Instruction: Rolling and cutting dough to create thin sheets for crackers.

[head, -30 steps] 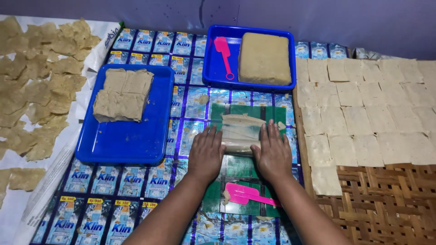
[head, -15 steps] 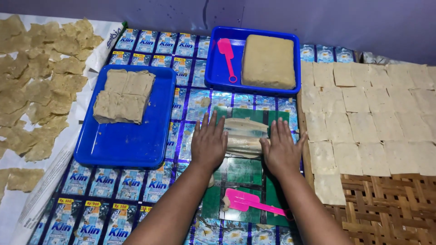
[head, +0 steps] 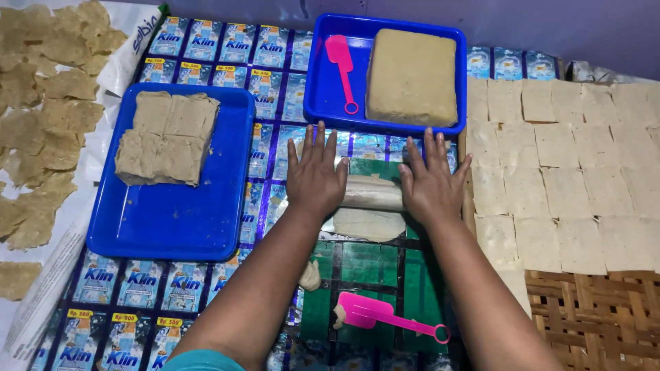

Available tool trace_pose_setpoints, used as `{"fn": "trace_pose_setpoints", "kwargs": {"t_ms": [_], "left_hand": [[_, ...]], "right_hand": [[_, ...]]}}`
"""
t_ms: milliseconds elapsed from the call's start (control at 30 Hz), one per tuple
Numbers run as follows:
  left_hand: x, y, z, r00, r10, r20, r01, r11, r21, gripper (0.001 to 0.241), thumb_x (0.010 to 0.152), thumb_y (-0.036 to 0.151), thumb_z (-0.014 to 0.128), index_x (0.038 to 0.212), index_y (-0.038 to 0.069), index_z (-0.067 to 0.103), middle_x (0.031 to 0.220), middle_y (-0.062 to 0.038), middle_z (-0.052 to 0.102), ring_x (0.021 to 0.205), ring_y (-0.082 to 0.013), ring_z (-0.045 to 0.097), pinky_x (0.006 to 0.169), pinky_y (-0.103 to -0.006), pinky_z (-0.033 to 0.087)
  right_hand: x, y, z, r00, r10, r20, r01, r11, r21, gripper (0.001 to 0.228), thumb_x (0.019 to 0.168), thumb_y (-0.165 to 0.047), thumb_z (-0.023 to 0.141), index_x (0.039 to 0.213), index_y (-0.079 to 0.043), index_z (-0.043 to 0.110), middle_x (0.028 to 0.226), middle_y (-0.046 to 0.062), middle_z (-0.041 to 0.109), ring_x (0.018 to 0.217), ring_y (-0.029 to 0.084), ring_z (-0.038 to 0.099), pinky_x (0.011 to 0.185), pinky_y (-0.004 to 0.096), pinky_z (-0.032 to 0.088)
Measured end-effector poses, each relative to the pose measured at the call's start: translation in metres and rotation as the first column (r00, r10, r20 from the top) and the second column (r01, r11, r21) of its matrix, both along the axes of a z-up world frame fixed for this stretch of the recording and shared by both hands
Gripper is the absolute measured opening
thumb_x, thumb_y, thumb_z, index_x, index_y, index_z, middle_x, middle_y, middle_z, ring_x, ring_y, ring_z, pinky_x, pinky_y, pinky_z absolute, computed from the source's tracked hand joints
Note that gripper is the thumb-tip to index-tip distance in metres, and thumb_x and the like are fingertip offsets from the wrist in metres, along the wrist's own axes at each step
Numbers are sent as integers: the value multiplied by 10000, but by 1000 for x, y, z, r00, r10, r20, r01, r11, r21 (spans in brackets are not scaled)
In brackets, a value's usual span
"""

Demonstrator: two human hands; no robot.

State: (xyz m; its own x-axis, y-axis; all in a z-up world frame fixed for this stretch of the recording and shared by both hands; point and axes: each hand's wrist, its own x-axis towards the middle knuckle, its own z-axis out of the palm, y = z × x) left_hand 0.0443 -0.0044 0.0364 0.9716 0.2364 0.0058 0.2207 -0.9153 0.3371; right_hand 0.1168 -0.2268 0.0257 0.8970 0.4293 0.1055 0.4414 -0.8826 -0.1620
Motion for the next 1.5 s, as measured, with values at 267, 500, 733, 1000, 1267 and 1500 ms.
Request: {"fn": "trace_pose_setpoints", "kwargs": {"t_ms": [267, 500, 733, 1000, 1267, 1500], "left_hand": [[-86, -19, -9, 980, -119, 161, 108, 991, 76, 495, 1066, 410, 385, 1473, 162, 519, 1599, -152, 424, 1498, -371, 348, 1196, -634, 183], [-124, -18, -42, 939, -149, 309, 140, 989, 51, 417, 1049, 439, 442, 1419, 271, 535, 1310, -30, 598, 1353, -295, 503, 1188, -599, 237], [-132, -4, -14, 934, -162, 318, 206, 972, -110, 349, 1066, 299, 459, 1373, 222, 605, 1334, -64, 640, 1372, -311, 523, 1196, -546, 271], [-182, 9, 14, 927, -212, 308, 275, 944, -180, 407, 911, 515, 665, 1143, 180, 674, 1261, -44, 635, 1260, -291, 559, 1070, -488, 418], [-224, 12, -5, 959, -247, 138, 275, 930, -242, 324, 925, 246, 661, 1241, 175, 658, 1262, -9, 639, 1150, -234, 610, 918, -425, 494], [-205, -2, -4, 932, -279, 233, 329, 920, -215, 339, 886, 206, 695, 1220, 152, 676, 1170, -9, 676, 1061, -233, 612, 911, -413, 489]], "right_hand": [[-89, -32, -16, 999, 34, 29, -34, 999, 17, 666, 1041, -495, 403, 1599, -133, 355, 1679, 187, 295, 1554, 335, 259, 1206, 681, 120], [-65, -86, -27, 979, -201, 26, 167, 871, 461, 311, 1021, -189, 641, 1310, -241, 743, 1211, 19, 732, 1184, 258, 672, 997, 403, 530], [-8, -83, -41, 997, -70, -40, 70, 997, 14, 438, 966, -270, 636, 1402, -241, 658, 1269, 35, 638, 1218, 286, 650, 969, 411, 573], [-9, -61, -10, 984, -98, -148, 101, 995, 11, 99, 949, -167, 622, 1021, -114, 664, 1005, 146, 657, 881, 387, 645, 786, 497, 522], [-10, -55, -1, 983, -116, -146, 116, 993, -9, 120, 913, -160, 644, 999, -93, 694, 1086, 135, 671, 930, 385, 651, 799, 494, 535], [-31, -4, 7, 909, -49, -413, 159, 959, 234, 136, 844, -177, 771, 934, -105, 699, 835, 107, 745, 720, 304, 683, 722, 416, 537]]}}
